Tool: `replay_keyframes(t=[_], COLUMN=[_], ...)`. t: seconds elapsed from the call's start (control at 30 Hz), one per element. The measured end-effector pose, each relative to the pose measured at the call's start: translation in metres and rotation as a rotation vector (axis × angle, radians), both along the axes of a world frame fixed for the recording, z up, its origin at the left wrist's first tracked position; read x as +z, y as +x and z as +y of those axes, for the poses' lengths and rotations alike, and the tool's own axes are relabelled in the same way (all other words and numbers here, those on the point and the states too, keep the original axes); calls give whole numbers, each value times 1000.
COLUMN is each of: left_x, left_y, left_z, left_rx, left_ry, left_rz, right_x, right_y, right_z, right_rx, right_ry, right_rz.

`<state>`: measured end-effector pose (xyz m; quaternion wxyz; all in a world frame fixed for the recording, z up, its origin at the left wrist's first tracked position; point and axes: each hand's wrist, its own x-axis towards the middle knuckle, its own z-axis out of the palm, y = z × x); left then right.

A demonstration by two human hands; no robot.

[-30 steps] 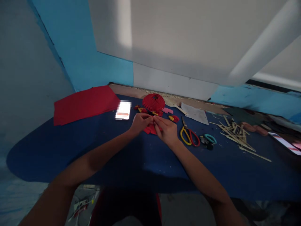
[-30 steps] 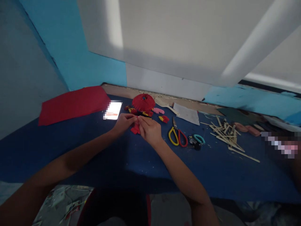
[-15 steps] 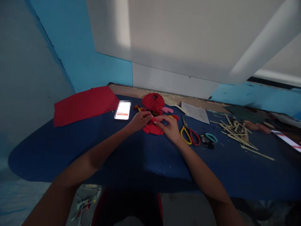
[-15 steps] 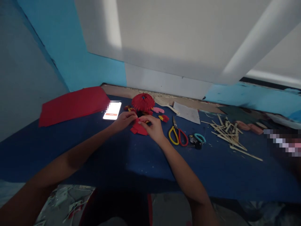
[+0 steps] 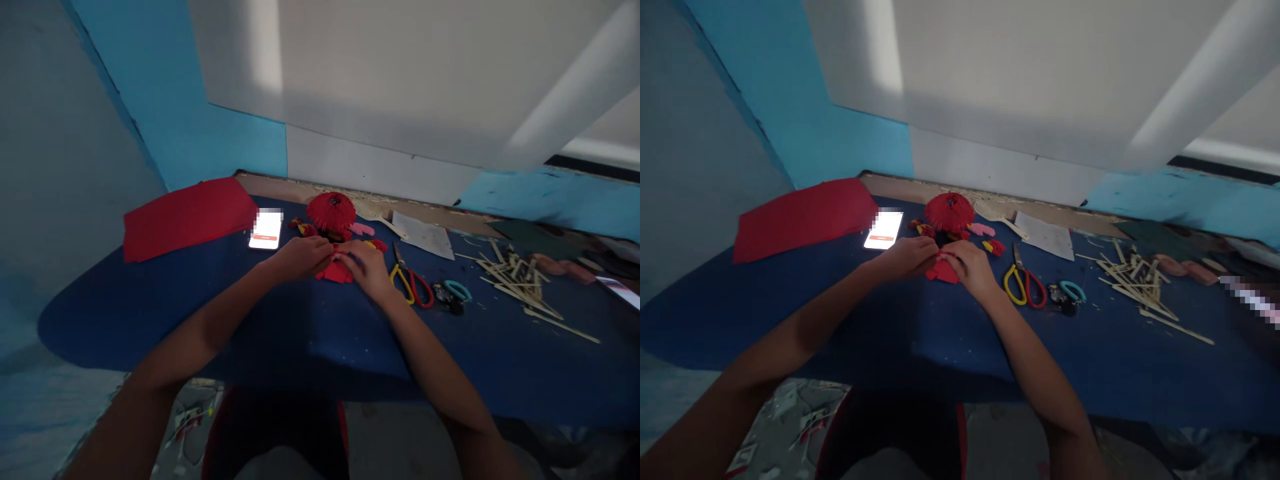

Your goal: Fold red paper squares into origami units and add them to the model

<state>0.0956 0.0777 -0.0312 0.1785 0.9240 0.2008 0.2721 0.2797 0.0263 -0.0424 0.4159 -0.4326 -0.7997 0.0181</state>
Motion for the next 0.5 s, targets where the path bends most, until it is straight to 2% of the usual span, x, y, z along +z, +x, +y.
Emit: replay_keyframes(t=[0.07, 0.13, 0.3, 0.4, 0.5], left_x=[-1, 0, 2, -2, -6], left_y=[-2, -4, -7, -5, -4], left_z=[0, 0, -2, -5, -4], left_rx=[1, -12, -54, -72, -55], left_ry=[179, 225, 92, 13, 16], left_rz=[99, 148, 172, 225, 346], right_x=[1, 2, 0, -11, -24], right_y=[0, 1, 5, 8, 8], right_z=[-2, -4, -11, -12, -10], right_rx=[19, 48, 122, 169, 198], right_ry=[3, 0, -45, -69, -107], right_rz=[-53, -75, -131, -153, -117])
